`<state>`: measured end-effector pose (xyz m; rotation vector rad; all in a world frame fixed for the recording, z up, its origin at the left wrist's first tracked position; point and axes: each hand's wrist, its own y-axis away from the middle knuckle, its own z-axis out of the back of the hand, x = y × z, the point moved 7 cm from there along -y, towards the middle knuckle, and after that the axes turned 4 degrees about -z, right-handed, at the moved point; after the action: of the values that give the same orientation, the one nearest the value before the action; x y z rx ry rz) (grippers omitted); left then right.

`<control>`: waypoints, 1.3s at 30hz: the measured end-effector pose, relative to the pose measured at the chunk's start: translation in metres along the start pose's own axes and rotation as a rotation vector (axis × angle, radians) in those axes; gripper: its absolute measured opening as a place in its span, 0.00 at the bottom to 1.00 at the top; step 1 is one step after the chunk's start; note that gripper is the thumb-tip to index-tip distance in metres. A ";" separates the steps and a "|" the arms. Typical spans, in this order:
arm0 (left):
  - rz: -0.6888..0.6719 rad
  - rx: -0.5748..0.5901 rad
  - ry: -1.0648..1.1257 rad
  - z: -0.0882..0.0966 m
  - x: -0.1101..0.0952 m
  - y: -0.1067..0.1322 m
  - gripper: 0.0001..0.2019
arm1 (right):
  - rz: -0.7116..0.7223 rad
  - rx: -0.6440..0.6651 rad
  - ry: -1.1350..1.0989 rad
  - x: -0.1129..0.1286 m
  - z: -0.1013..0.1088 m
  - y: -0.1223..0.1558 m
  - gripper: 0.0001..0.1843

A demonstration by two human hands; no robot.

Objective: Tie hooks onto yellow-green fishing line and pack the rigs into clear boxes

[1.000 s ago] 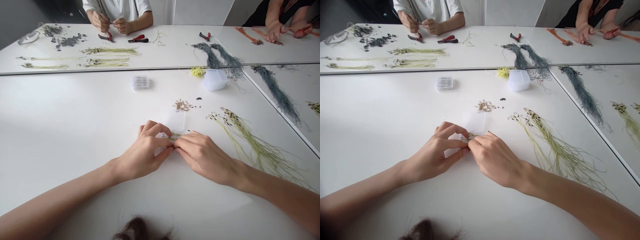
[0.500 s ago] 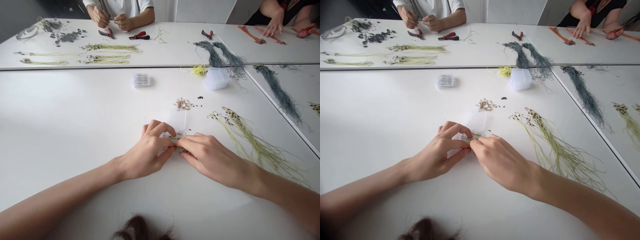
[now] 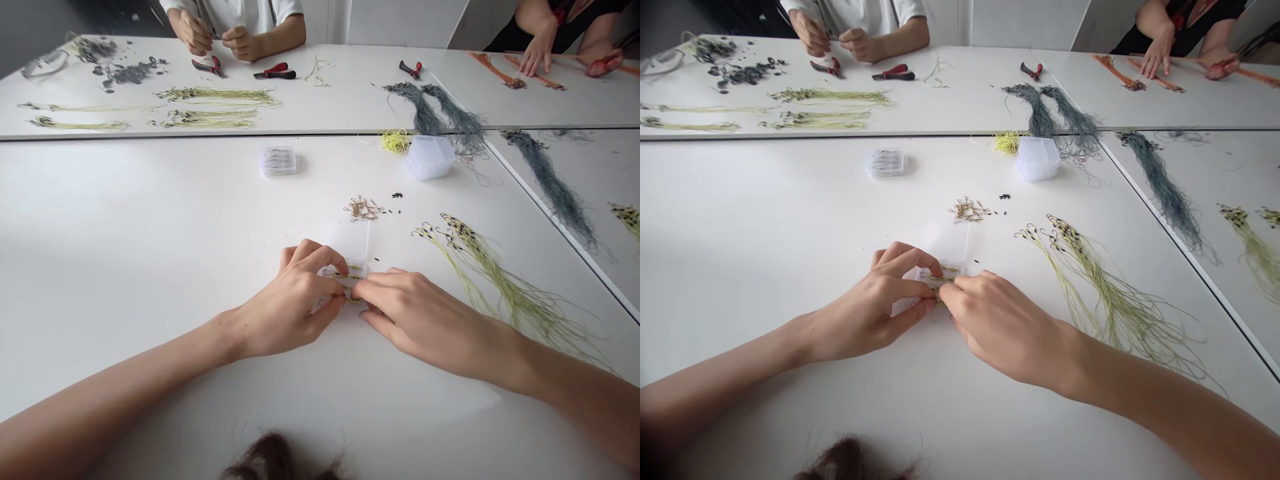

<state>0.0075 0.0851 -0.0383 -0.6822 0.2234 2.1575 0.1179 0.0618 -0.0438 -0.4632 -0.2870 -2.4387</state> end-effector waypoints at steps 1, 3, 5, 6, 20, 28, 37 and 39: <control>-0.001 0.003 -0.003 -0.001 0.000 0.000 0.13 | -0.001 0.005 0.002 0.000 0.000 0.000 0.10; -0.005 0.000 -0.012 -0.001 0.000 -0.001 0.13 | -0.007 0.011 0.010 0.000 0.000 0.000 0.09; -0.008 -0.006 -0.024 -0.001 -0.001 -0.002 0.13 | -0.012 0.014 0.016 0.000 0.000 0.000 0.09; -0.009 -0.007 -0.031 -0.001 -0.001 -0.002 0.13 | -0.012 0.016 0.016 0.000 0.000 0.000 0.09; -0.045 0.017 -0.122 0.000 -0.006 -0.005 0.14 | 0.077 -0.074 0.098 0.004 0.001 -0.002 0.11; -0.064 0.010 -0.177 0.001 -0.008 -0.005 0.13 | 0.110 -0.097 0.118 0.002 0.001 -0.003 0.14; -0.101 0.010 -0.229 0.001 -0.011 -0.005 0.12 | 0.138 -0.118 0.019 -0.002 0.000 -0.010 0.11; -0.114 0.008 -0.264 0.001 -0.011 -0.005 0.13 | 0.142 -0.130 -0.018 -0.003 0.000 -0.010 0.11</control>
<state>0.0161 0.0813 -0.0310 -0.3891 0.0513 2.1094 0.1138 0.0714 -0.0463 -0.5441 -0.0994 -2.3241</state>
